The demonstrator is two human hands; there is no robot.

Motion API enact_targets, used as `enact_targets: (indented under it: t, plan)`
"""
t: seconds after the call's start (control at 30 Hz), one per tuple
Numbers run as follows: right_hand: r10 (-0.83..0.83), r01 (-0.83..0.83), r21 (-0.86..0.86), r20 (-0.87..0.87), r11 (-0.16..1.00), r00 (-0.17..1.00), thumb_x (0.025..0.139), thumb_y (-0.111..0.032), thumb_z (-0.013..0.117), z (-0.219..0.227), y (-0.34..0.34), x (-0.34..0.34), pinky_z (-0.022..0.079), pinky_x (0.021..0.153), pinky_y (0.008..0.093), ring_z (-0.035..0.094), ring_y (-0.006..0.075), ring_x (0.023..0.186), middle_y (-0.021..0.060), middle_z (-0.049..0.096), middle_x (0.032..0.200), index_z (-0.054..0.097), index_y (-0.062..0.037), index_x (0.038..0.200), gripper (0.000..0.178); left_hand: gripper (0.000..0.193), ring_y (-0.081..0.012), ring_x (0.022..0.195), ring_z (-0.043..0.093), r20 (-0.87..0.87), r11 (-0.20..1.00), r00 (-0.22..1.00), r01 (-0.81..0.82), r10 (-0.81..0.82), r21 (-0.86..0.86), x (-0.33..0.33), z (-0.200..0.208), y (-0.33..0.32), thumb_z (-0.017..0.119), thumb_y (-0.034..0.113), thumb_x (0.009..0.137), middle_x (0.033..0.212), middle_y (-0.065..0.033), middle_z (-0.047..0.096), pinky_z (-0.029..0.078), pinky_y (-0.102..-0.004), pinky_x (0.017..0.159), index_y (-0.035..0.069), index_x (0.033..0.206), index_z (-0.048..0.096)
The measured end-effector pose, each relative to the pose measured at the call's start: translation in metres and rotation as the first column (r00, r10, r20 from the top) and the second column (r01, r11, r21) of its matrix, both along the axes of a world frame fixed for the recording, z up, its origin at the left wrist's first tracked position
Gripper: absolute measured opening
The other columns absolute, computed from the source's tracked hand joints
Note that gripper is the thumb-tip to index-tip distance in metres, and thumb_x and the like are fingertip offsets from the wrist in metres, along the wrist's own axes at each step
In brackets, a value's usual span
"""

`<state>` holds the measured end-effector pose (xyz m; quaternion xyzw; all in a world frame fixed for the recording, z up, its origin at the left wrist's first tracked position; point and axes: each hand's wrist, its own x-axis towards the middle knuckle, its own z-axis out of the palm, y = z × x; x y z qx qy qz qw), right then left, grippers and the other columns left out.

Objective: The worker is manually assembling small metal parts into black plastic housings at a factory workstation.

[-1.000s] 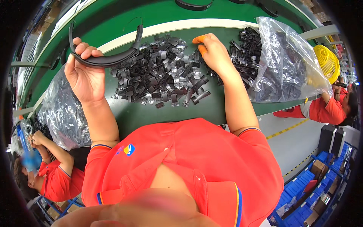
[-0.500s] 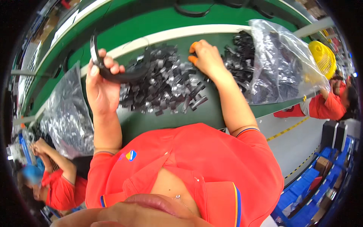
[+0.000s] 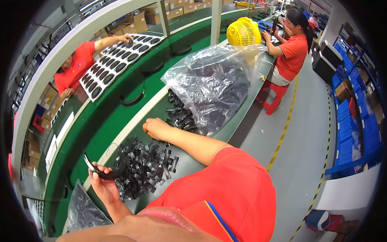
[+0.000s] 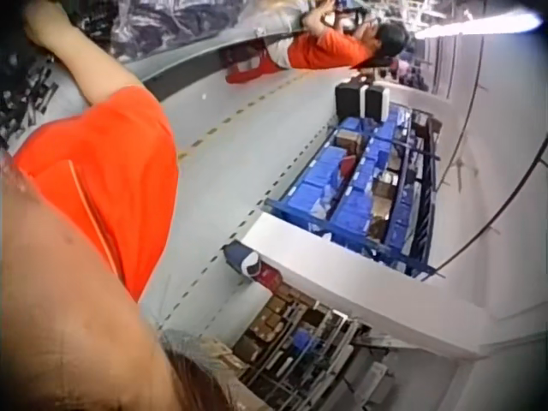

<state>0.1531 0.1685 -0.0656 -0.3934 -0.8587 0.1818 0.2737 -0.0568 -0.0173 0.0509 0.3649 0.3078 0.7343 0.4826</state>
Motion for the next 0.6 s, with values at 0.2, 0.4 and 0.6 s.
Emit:
enact_targets:
  t: [0.2, 0.4, 0.6]
  plan:
    - [0.009, -0.018, -0.047, -0.182, 0.999, 0.983, 0.074, -0.008, 0.060, 0.015, -0.009, -0.005, 0.048, 0.075, 0.0396, 0.058, 0.0336, 0.086, 0.0156, 0.059, 0.091, 0.056, -0.0036, 0.094, 0.020, 0.033, -0.0181, 0.078, 0.054, 0.007, 1.000, 1.000, -0.013, 0.013, 0.017, 0.004, 0.001, -0.002, 0.052, 0.015, 0.085, 0.090, -0.0096, 0.054, 0.047, -0.0345, 0.079, 0.000, 0.114, 0.044]
    - [0.059, -0.165, -0.191, -0.466, 0.968, 0.883, 0.076, -0.007, 0.058, 0.028, -0.014, -0.008, 0.047, 0.072, 0.0320, 0.060, 0.0239, 0.081, 0.0126, 0.060, 0.090, 0.055, -0.0010, 0.096, 0.021, 0.033, -0.0182, 0.080, 0.055, 0.006, 1.000, 1.000, -0.007, 0.007, 0.026, 0.016, 0.003, 0.003, 0.052, 0.015, 0.086, 0.090, -0.0099, 0.054, 0.046, -0.0341, 0.079, 0.000, 0.114, 0.044]
    - [-0.062, -0.410, -0.437, -0.740, 0.801, 0.669, 0.083, -0.008, 0.054, 0.026, -0.023, -0.019, 0.046, 0.068, 0.0269, 0.058, 0.0137, 0.075, 0.0075, 0.059, 0.094, 0.055, -0.0024, 0.102, 0.020, 0.033, -0.0177, 0.081, 0.053, -0.037, 1.000, 0.999, 0.000, 0.001, 0.019, 0.023, 0.000, 0.002, 0.053, 0.014, 0.085, 0.092, -0.0088, 0.053, 0.045, -0.0333, 0.081, 0.000, 0.114, 0.044]
